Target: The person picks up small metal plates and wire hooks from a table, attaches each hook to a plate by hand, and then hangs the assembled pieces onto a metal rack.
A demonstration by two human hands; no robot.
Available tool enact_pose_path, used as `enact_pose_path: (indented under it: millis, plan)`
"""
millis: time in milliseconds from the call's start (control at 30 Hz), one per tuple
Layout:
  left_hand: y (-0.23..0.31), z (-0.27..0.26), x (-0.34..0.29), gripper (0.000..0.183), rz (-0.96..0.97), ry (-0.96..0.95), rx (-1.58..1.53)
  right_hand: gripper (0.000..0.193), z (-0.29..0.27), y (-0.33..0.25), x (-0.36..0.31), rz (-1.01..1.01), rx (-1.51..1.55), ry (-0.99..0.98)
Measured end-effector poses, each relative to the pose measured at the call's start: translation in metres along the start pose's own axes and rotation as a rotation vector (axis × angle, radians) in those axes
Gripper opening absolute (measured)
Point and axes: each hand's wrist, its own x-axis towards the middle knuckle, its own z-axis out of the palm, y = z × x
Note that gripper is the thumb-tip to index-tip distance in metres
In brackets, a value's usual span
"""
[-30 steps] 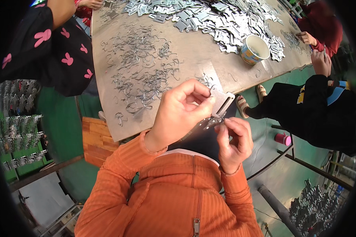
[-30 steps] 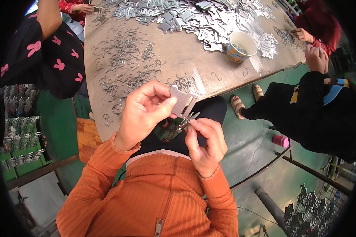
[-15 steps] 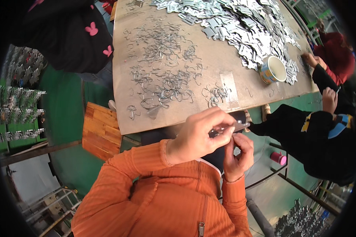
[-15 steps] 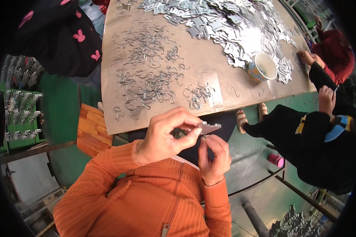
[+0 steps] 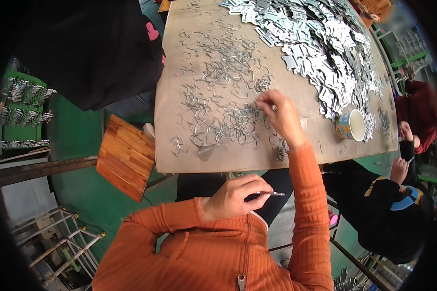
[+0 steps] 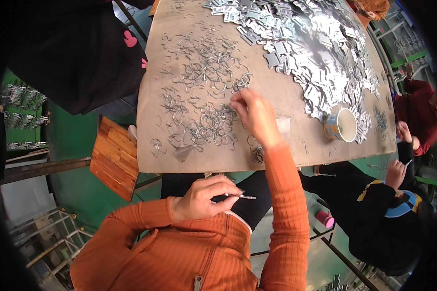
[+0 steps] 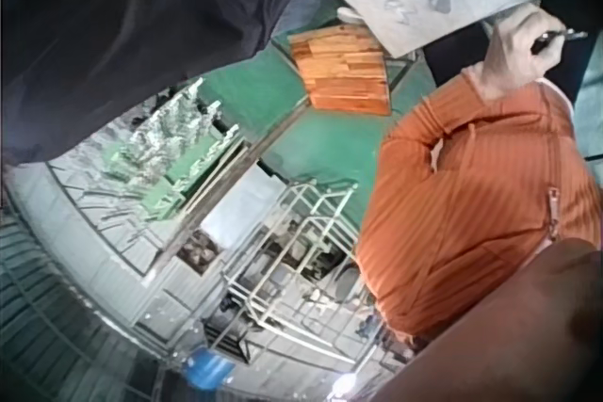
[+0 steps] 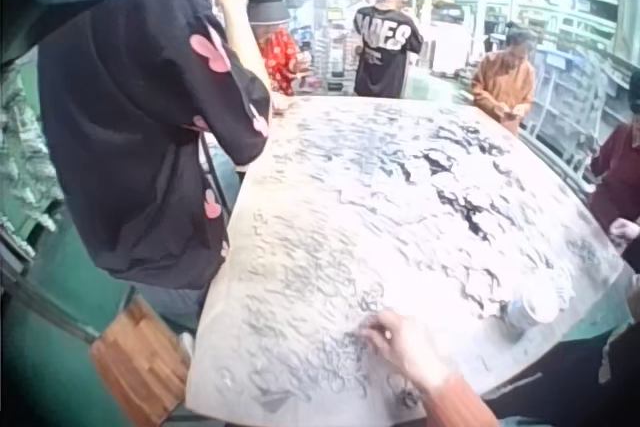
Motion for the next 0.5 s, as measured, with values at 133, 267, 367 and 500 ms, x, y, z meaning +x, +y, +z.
enact_pose_path:
  millis: [133, 267, 367, 500]
  plan:
    - [-0.007, -0.006, -0.01, 0.019, -0.01, 0.016, 0.014, 0.008, 0.024, 0.016, 0.057, 0.016, -0.136, -0.074]
    - [-0.013, -0.01, -0.017, 0.019, -0.022, 0.023, 0.0, 0.008, 0.036, 0.017, 0.079, 0.058, -0.211, -0.125]
    - [-0.015, -0.013, -0.017, 0.018, -0.023, 0.024, -0.009, 0.008, 0.043, 0.018, 0.089, 0.044, -0.234, -0.101]
    - [-0.018, -0.016, -0.02, 0.018, -0.036, 0.029, -0.003, 0.01, 0.049, 0.003, 0.101, 0.077, -0.223, -0.205]
